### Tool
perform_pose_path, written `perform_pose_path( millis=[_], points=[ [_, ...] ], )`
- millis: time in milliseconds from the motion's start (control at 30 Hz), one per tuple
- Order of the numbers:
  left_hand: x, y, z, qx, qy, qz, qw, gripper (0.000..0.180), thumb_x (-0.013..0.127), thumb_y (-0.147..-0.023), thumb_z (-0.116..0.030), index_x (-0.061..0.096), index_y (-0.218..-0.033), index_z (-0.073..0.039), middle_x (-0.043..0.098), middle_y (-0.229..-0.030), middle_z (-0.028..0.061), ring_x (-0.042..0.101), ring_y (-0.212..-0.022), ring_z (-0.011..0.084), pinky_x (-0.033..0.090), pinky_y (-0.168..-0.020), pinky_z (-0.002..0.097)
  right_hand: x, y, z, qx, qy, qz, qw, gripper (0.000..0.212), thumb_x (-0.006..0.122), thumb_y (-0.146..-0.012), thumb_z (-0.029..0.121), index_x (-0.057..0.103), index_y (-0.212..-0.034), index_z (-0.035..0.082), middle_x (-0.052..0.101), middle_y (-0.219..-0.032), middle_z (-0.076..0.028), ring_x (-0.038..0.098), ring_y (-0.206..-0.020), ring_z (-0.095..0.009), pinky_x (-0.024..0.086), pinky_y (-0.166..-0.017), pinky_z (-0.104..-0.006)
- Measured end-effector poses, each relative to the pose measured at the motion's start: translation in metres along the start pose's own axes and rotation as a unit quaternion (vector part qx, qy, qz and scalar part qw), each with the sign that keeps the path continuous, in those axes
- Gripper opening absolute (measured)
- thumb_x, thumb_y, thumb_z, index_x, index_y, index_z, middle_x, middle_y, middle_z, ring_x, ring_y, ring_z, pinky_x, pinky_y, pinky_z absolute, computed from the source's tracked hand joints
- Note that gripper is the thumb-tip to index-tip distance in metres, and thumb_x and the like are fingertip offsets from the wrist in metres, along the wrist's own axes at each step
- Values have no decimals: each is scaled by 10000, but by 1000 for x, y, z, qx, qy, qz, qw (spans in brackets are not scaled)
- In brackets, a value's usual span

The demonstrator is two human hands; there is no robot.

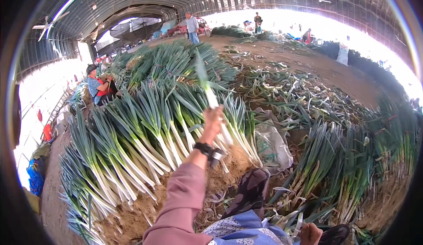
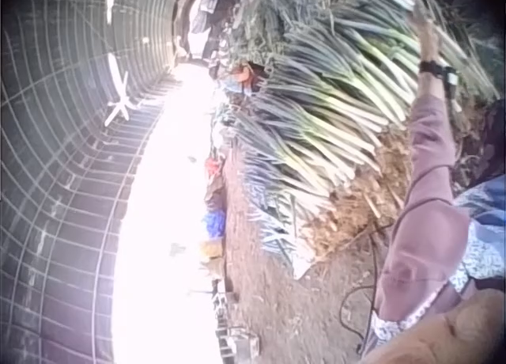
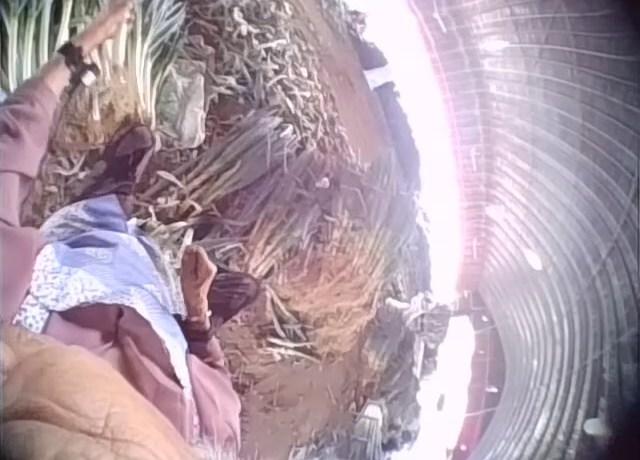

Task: The person picks up a leek by hand, peels away the outer layers, and pulls off the roots. They repeat this process with several more leeks, placing the cleaned vegetables onto a pile.

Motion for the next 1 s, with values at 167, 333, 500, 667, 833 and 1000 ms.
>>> perform_pose_path(
  millis=[167, 333, 500, 667, 833, 1000],
  points=[
    [-258, -61, -113, 191, -233, -170, 938, 306, 662, -792, -240, 504, -929, -17, 539, -626, 66, 523, -464, 180, 437, -402, 332, 12, -4, -25, 23, -24, 49, 998, 256, 491, -934, 141, 473, -705, 30, 400, -600, 25, 354, -578, -58, 306, -473, -255],
    [-295, -14, -60, 48, -491, -401, 772, 333, 543, -805, -168, 477, -1098, -26, 590, -941, 171, 596, -878, 307, 485, -733, 454, 24, -12, -108, 78, 49, 33, 995, 178, 558, -867, 135, 587, -767, -8, 558, -528, -86, 503, -420, -146, 371, -419, -279],
    [-186, -34, 41, 185, -210, -214, 936, 98, 521, -823, -118, 507, -848, -25, 567, -771, 91, 522, -656, 182, 447, -653, 305, 42, -31, -106, 18, 141, 45, 989, 160, 550, -797, 49, 578, -951, 79, 516, -595, -191, 559, -598, -374, 413, -523, -432],
    [78, 40, 82, -15, -118, 162, 980, 82, 539, -862, -123, 577, -879, -53, 637, -785, 78, 605, -662, 144, 488, -586, 265, 67, -51, -175, 17, 195, 38, 980, 130, 552, -791, 162, 545, -771, 33, 500, -634, -229, 535, -586, -389, 407, -522, -441],
    [185, 108, 163, -158, -78, 336, 925, 148, 536, -893, -140, 577, -983, -30, 661, -904, 135, 650, -804, 232, 526, -660, 368, 129, -29, -229, 77, 234, 336, 909, 212, 563, -769, 239, 650, -919, 118, 598, -840, -202, 604, -828, -366, 465, -716, -472],
    [201, 153, 250, -266, -112, 378, 880, 128, 514, -896, -114, 563, -969, -21, 649, -908, 151, 643, -802, 254, 524, -672, 376, 78, -81, -326, 181, 108, 89, 973, 211, 582, -807, 259, 633, -848, 58, 627, -809, -194, 601, -787, -375, 479, -692, -436]
  ],
)
Point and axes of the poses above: each hand's wrist, its own y-axis away from the middle knuckle, its own x-axis out of the palm, z = x × y, the point moved 7 cm from there along -y, towards the middle knuckle
